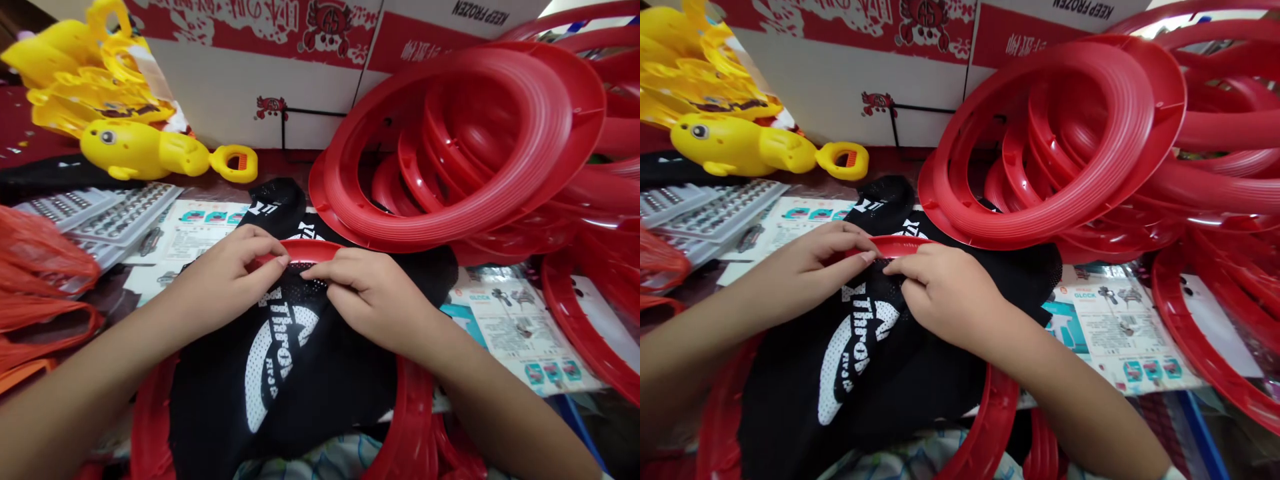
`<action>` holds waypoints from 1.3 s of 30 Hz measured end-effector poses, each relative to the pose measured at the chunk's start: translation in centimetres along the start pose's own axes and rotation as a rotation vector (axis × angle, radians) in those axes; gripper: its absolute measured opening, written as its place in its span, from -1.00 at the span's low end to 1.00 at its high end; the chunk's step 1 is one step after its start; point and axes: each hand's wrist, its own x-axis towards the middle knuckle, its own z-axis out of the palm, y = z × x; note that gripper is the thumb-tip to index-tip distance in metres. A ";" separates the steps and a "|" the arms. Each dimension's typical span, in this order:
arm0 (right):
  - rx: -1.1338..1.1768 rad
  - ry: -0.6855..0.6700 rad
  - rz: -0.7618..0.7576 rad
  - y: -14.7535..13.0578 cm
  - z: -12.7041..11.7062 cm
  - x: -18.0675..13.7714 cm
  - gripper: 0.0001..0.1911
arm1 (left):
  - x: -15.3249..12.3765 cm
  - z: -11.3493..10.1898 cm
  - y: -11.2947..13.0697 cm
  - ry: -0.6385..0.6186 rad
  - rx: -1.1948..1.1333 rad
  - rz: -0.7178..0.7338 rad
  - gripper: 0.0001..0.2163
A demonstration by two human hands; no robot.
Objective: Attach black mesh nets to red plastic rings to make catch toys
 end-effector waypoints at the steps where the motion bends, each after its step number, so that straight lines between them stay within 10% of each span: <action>1: -0.058 -0.010 -0.003 0.1 0.0 0.0 -0.65 | -0.1 0.1 0.0 0.007 -0.013 -0.007 -0.75; 39: -0.483 0.004 -0.041 1.0 1.5 0.3 -0.70 | 0.4 1.3 -0.4 0.068 0.064 -0.065 -0.74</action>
